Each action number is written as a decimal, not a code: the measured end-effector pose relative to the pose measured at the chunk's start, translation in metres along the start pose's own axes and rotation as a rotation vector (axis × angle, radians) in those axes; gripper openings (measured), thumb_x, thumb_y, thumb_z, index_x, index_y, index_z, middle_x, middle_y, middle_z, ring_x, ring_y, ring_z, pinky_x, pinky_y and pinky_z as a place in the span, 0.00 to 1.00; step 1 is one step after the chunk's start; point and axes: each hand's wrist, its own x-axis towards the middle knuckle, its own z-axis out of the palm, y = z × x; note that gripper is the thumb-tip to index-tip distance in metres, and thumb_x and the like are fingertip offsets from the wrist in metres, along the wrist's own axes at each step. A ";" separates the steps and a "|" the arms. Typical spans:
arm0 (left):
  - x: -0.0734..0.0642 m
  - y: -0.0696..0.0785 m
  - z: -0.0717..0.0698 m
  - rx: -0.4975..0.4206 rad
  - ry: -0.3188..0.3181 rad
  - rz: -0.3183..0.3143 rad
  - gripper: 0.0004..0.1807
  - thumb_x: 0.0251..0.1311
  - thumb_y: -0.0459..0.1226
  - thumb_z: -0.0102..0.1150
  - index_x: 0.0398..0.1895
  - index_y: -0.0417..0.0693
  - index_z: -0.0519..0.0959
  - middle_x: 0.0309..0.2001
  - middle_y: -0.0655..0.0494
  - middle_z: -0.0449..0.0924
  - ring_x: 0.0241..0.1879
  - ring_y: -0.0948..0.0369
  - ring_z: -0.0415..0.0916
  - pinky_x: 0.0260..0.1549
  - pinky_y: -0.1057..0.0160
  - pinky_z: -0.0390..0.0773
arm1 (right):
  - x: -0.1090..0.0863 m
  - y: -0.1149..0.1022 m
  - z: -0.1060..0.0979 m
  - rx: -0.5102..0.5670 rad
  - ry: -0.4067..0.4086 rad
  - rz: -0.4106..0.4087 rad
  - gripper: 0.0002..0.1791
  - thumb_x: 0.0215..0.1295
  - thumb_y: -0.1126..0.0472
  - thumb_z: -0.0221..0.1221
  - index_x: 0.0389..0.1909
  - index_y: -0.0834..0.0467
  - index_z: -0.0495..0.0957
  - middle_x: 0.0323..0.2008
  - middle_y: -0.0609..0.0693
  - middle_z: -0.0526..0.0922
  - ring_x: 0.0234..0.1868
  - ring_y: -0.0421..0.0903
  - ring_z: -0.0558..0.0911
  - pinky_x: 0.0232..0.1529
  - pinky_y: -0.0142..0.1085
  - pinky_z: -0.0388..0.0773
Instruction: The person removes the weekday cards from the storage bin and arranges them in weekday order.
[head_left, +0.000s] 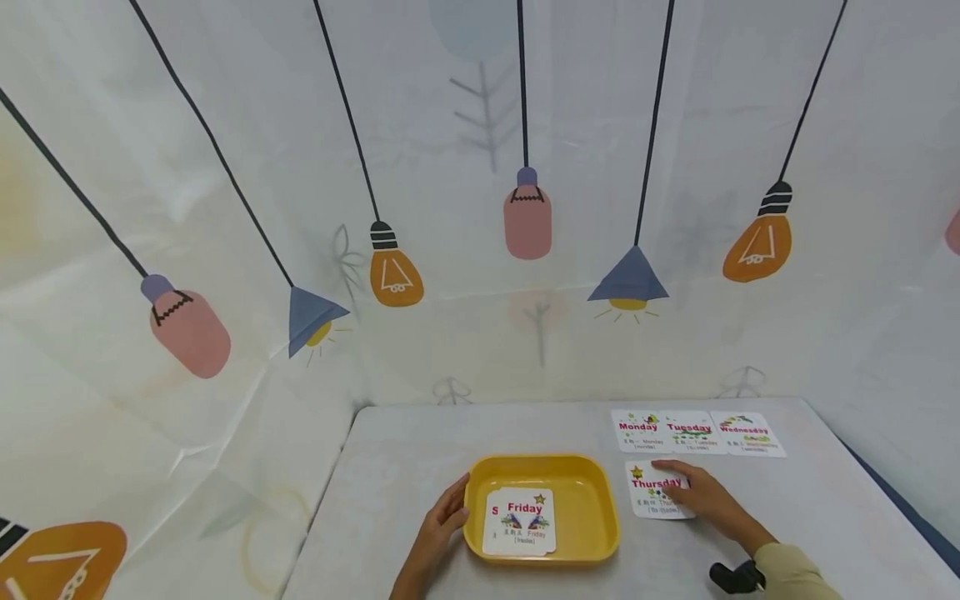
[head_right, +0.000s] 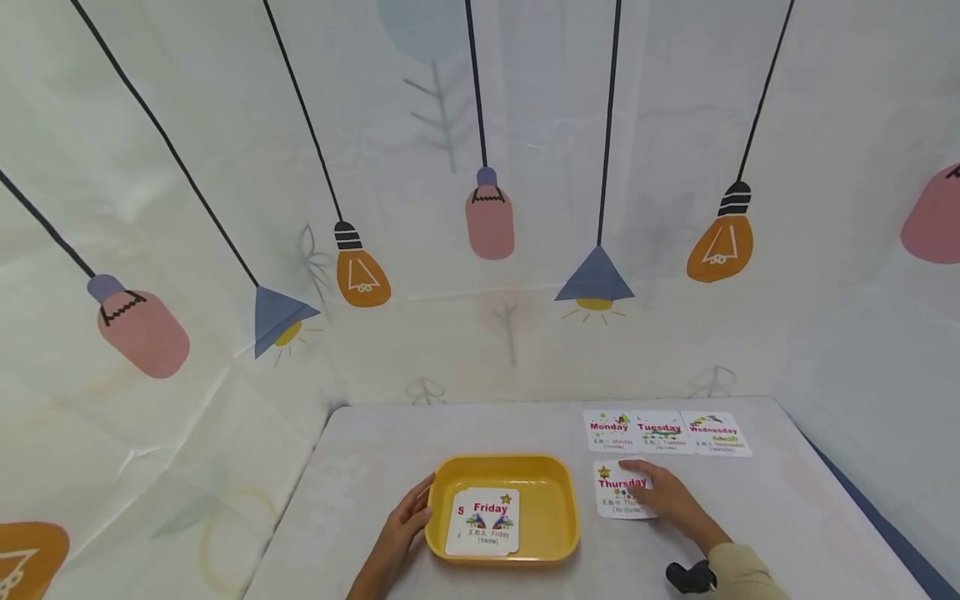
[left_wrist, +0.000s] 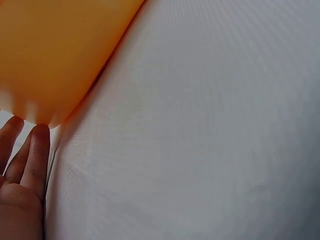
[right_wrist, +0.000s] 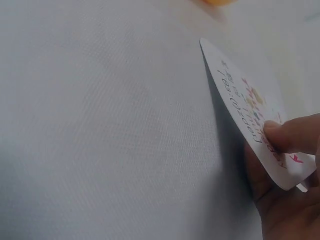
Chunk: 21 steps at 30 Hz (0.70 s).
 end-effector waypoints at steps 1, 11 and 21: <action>0.000 0.000 0.000 0.000 -0.001 -0.005 0.32 0.72 0.47 0.54 0.76 0.53 0.62 0.76 0.45 0.60 0.74 0.46 0.61 0.61 0.62 0.77 | -0.001 -0.002 0.000 -0.014 0.000 0.010 0.29 0.65 0.54 0.64 0.65 0.58 0.74 0.68 0.69 0.69 0.57 0.61 0.75 0.63 0.66 0.66; 0.000 0.001 0.000 0.006 0.000 0.005 0.32 0.72 0.46 0.53 0.76 0.50 0.62 0.76 0.43 0.59 0.74 0.43 0.59 0.61 0.60 0.77 | 0.000 -0.011 0.004 -0.198 0.017 -0.042 0.25 0.64 0.60 0.64 0.62 0.57 0.77 0.63 0.68 0.74 0.62 0.69 0.72 0.63 0.68 0.66; 0.001 0.000 0.000 0.008 0.010 -0.020 0.33 0.71 0.48 0.54 0.76 0.51 0.62 0.76 0.43 0.60 0.73 0.45 0.61 0.61 0.57 0.77 | 0.004 -0.011 0.002 -0.298 0.047 -0.026 0.25 0.60 0.61 0.68 0.59 0.57 0.79 0.41 0.57 0.72 0.39 0.50 0.72 0.45 0.48 0.75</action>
